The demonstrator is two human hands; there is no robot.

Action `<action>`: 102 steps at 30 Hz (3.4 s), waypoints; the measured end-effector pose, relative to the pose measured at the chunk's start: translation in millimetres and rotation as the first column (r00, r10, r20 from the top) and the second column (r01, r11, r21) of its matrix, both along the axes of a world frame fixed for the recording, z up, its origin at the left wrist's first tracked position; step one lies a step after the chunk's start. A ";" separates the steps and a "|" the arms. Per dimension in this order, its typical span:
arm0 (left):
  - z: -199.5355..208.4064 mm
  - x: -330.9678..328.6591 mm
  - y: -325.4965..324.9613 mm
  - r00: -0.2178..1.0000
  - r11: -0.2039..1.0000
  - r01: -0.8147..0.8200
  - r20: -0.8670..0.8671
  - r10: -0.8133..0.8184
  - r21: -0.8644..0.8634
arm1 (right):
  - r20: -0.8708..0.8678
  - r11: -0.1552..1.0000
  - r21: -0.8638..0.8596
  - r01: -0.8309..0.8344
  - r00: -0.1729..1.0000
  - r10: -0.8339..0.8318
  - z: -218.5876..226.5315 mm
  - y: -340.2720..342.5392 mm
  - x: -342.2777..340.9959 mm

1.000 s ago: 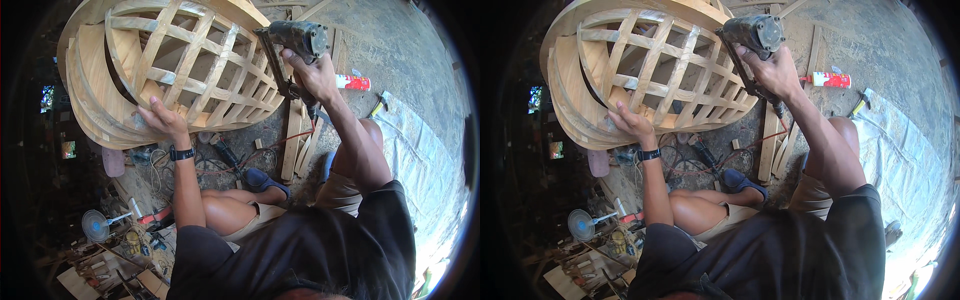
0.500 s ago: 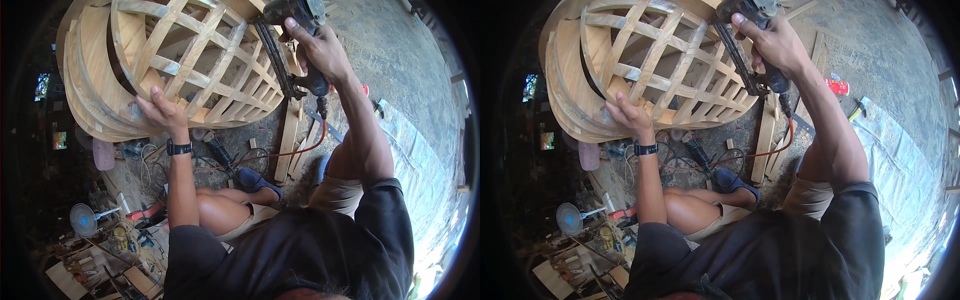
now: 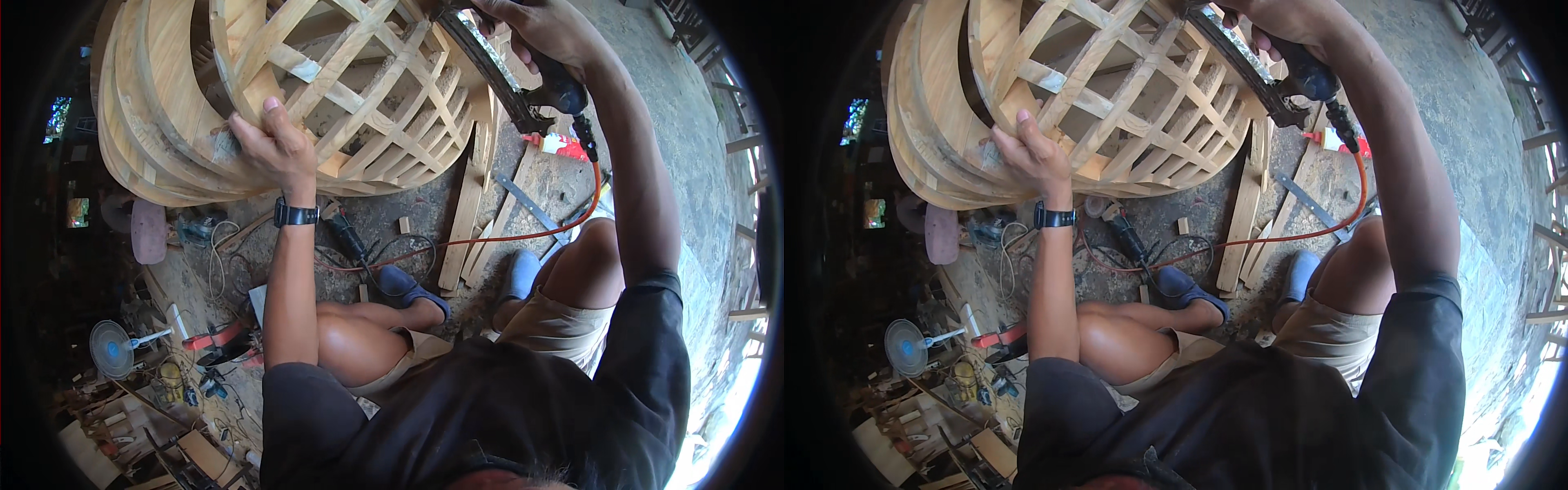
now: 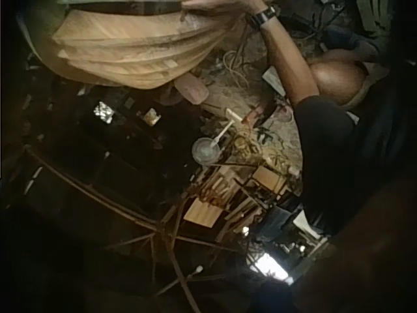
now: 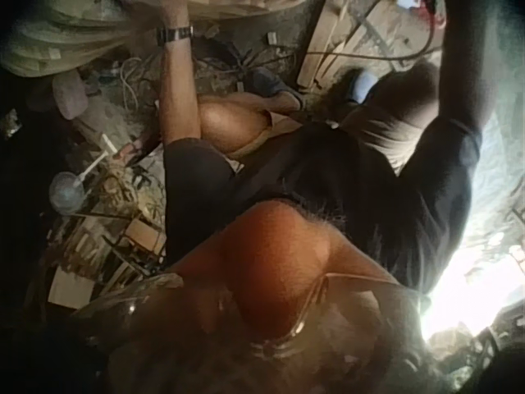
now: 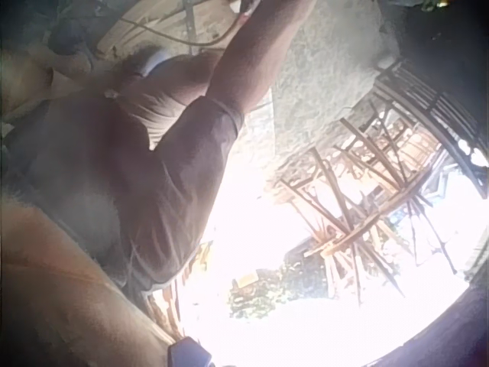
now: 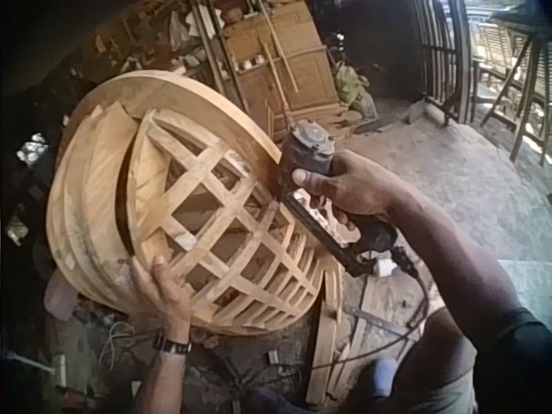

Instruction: The person retrieves metal strips from a container, loads them into a staple gun, and then uses the staple gun and a power sander to assemble and smooth a curved wooden furniture frame.

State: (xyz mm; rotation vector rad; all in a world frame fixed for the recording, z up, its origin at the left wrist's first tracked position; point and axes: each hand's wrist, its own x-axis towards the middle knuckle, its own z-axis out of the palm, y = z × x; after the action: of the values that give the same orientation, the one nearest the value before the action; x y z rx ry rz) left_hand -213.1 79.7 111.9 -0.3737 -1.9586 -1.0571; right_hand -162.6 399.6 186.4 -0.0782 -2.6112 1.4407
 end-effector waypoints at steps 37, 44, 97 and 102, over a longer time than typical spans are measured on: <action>8.8 8.0 2.2 0.999 0.999 0.031 -0.018 -0.031 0.020 | 0.009 0.985 -0.167 0.030 1.000 -0.029 -0.8 -16.8 2.6; 5.5 4.0 -1.8 1.000 1.000 0.019 -0.017 -0.019 0.014 | 0.099 0.977 -0.155 0.144 0.987 -0.130 -7.5 -21.7 8.9; 5.1 7.7 8.5 0.986 0.992 0.083 0.134 -0.096 0.100 | 0.087 0.940 -0.334 0.076 0.995 -0.050 -63.5 4.0 26.0; 7.5 11.7 19.0 0.994 0.992 0.069 0.072 -0.077 0.107 | 0.049 0.949 -0.300 0.096 0.995 -0.085 -74.2 1.1 24.4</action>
State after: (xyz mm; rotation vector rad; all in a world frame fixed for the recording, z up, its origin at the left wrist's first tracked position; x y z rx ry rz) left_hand -201.4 98.7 119.4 -0.3543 -1.9594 -1.2319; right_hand -138.2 400.7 112.2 -0.2588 -2.3561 1.8067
